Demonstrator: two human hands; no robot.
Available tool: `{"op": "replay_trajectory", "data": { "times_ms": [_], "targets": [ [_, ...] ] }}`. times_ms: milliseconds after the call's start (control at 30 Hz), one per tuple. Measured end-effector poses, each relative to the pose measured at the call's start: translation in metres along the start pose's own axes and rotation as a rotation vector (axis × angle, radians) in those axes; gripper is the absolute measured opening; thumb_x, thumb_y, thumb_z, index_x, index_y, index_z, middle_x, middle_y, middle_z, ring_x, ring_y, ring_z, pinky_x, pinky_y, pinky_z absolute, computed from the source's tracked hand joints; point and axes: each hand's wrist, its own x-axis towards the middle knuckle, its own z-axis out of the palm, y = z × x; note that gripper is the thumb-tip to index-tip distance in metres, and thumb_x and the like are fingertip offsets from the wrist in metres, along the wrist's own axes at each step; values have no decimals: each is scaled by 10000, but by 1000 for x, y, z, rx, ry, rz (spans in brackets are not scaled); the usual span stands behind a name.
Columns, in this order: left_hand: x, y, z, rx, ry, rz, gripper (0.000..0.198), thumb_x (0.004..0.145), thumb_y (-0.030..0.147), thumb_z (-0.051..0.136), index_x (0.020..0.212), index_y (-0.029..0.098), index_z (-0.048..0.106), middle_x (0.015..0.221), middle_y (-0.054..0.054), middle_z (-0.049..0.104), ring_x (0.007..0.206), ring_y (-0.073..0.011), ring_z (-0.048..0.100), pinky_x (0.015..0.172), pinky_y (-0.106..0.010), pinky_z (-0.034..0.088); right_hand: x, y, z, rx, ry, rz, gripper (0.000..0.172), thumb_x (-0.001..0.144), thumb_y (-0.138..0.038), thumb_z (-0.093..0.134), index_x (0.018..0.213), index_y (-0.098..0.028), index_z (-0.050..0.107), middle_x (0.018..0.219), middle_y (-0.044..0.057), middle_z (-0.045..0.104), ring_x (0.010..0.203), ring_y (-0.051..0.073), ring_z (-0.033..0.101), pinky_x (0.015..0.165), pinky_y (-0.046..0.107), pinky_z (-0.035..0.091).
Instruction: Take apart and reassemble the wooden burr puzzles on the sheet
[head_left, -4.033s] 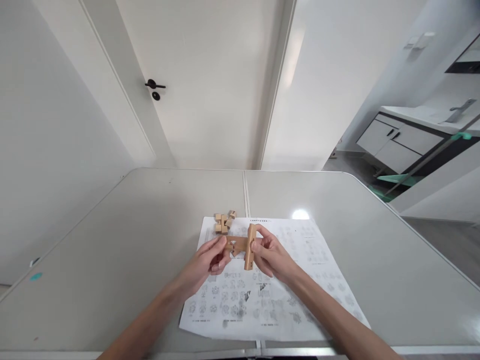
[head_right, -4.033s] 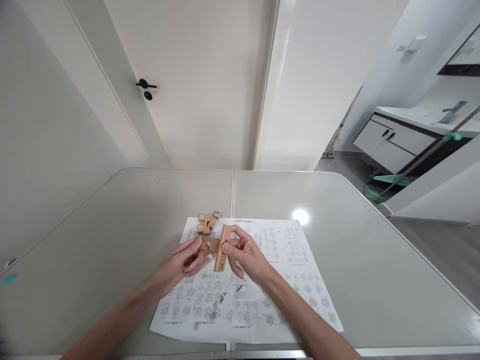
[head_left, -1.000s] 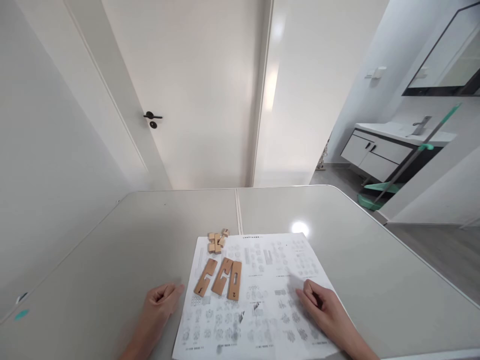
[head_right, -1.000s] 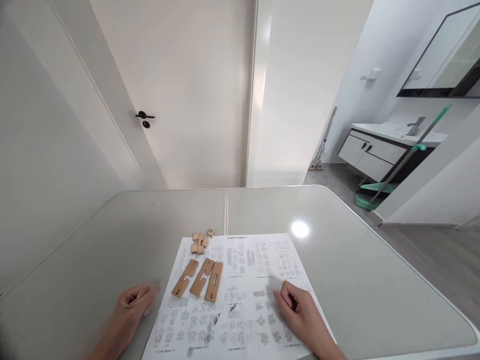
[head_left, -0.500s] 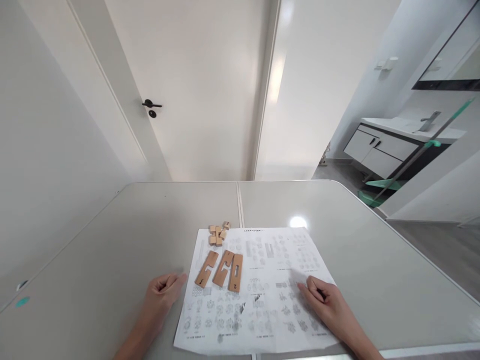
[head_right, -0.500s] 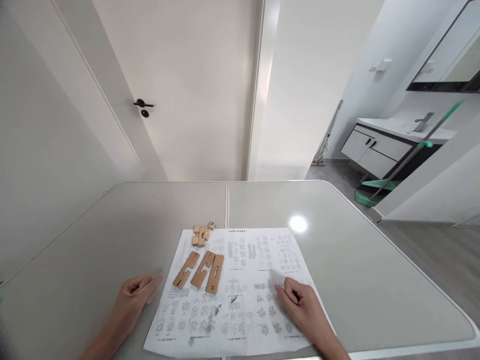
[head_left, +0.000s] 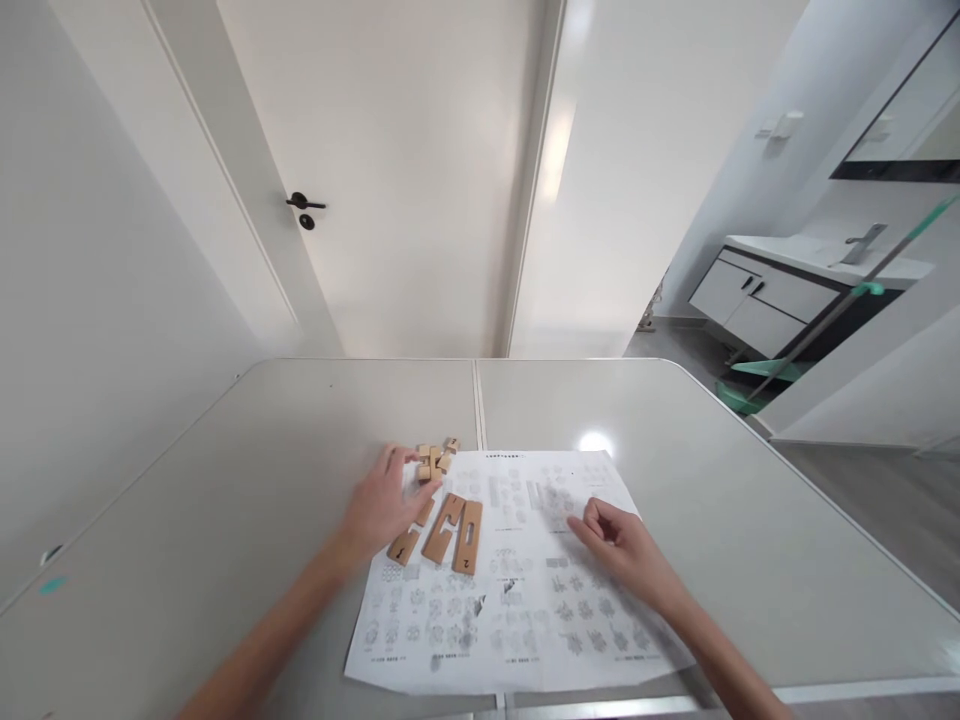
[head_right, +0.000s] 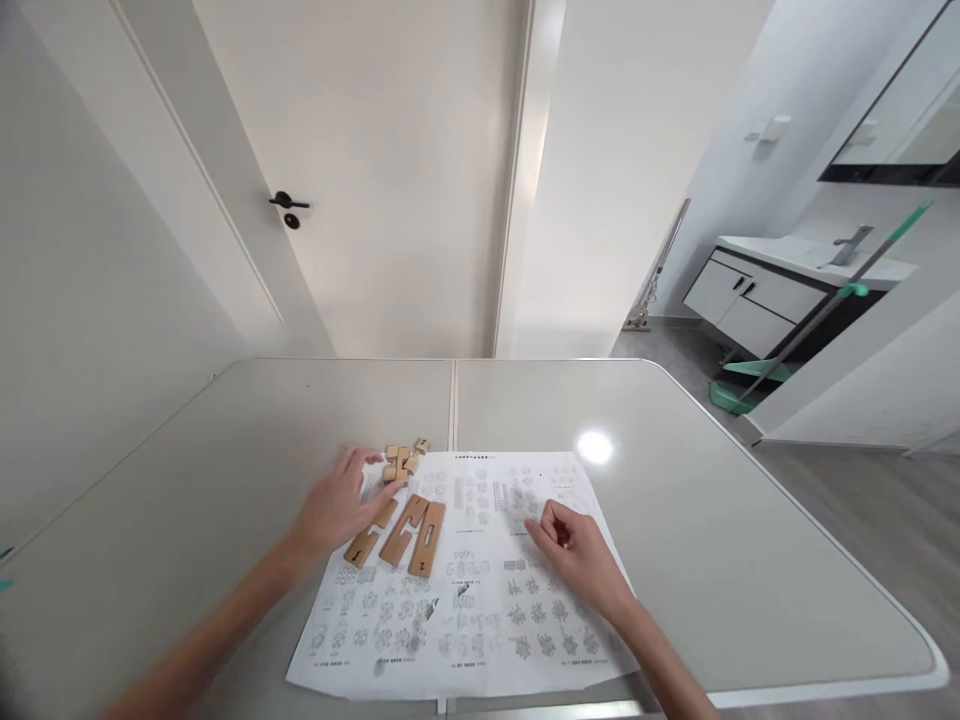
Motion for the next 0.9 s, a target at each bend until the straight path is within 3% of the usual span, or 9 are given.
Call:
{"op": "replay_trajectory", "data": {
  "times_ms": [100, 200, 267, 500, 700, 900],
  "targets": [
    [24, -1, 8, 213, -172, 98, 591, 904, 608, 603, 1364, 241, 546, 1463, -125, 529, 967, -260, 681, 750, -337, 504, 18, -6, 5, 6, -44, -6, 519, 939, -572, 583, 680, -248, 270, 626, -67, 265, 588, 132, 242, 526, 262, 244],
    [42, -6, 12, 284, -287, 164, 709, 871, 652, 634, 1442, 249, 511, 1523, -127, 505, 1159, -322, 655, 852, -369, 526, 33, -11, 9, 39, -66, -9, 489, 925, -536, 592, 679, -249, 282, 625, -68, 282, 585, 129, 249, 536, 261, 233],
    [50, -9, 14, 299, -322, 188, 730, 854, 680, 643, 1434, 251, 530, 1490, -123, 534, 1163, -325, 656, 879, -376, 526, 43, -12, 13, 59, -82, -8, 461, 927, -509, 585, 684, -250, 291, 624, -71, 283, 579, 126, 242, 534, 261, 220],
    [61, -12, 25, 361, -319, 213, 750, 848, 705, 633, 1443, 260, 527, 1397, -126, 538, 969, -280, 692, 784, -369, 541, 78, -1, 28, 46, -110, -61, 420, 926, -461, 578, 692, -252, 299, 606, -80, 306, 567, 121, 260, 530, 254, 221],
    [62, -8, 33, 417, -248, 253, 414, 957, 502, 528, 1253, 225, 614, 1261, -104, 597, 821, -208, 673, 643, -307, 510, 88, 2, 34, 36, -112, -107, 420, 935, -470, 570, 690, -249, 310, 598, -77, 319, 568, 123, 276, 539, 257, 244],
    [65, -7, 41, 415, -227, 313, 339, 954, 407, 512, 1215, 207, 596, 1208, -108, 601, 764, -197, 656, 604, -307, 511, 89, 10, 35, 109, -72, -96, 448, 924, -491, 596, 685, -244, 309, 612, -70, 333, 575, 124, 286, 543, 261, 261]
  ]
}}
